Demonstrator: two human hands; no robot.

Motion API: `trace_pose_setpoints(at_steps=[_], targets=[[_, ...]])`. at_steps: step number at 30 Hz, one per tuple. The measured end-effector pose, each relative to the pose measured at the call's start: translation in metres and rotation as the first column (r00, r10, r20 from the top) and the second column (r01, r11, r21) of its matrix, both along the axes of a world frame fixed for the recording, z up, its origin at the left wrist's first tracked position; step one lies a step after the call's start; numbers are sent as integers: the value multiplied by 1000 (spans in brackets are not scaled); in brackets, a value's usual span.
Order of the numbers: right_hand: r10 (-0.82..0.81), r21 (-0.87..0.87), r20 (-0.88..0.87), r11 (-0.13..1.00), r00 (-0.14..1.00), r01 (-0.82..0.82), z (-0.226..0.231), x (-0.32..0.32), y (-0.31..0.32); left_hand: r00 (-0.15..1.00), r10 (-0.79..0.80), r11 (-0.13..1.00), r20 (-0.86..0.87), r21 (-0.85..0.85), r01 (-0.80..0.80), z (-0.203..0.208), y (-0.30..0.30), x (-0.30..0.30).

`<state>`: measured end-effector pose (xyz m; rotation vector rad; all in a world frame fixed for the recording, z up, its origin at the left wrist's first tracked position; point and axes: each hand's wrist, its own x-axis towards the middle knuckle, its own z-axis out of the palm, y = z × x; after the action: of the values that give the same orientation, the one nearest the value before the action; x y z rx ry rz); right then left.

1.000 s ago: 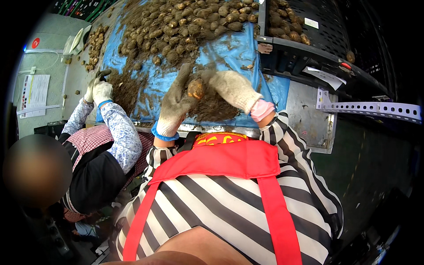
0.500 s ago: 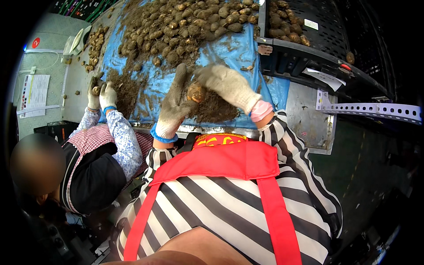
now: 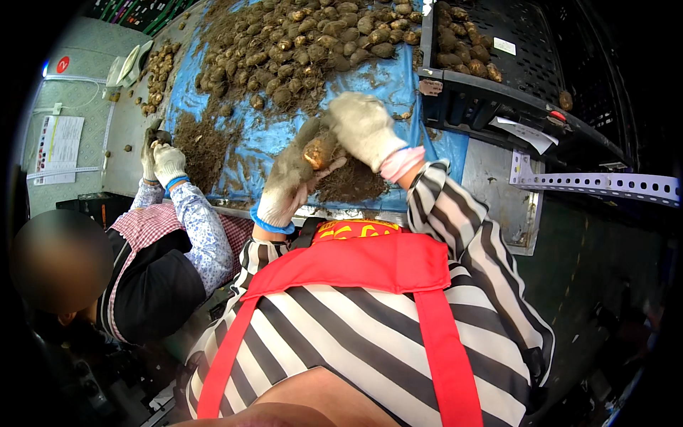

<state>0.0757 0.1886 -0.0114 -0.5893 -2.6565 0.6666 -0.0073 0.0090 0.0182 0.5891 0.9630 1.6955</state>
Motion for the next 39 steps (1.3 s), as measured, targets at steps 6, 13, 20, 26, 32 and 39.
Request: trace_pose_setpoints(at_steps=[6,13,20,26,32,39], targets=[[48,-228,186,974,981,-4,21,14,13,995,96,993,7,76,-96,-5,-1,-12],[144,-478,-29,867,989,-140,35,25,-20,954,51,987,-295,-131,-94,-1,-10,-22],[-90,-561,-141,828,986,-5,26,22,-9,989,125,992,-83,18,-124,1,-11,-11],[36,-637,-426,698,904,-328,38,32,-30,989,132,986,-66,-92,-138,9,-12,-8],[17,-338,-244,936,970,-101,30,26,-37,973,216,976,-83,49,-213,-4,-7,-2],[200,-400,-88,890,976,-218,20,32,-12,966,257,956,-31,152,-250,-3,-7,-13]])
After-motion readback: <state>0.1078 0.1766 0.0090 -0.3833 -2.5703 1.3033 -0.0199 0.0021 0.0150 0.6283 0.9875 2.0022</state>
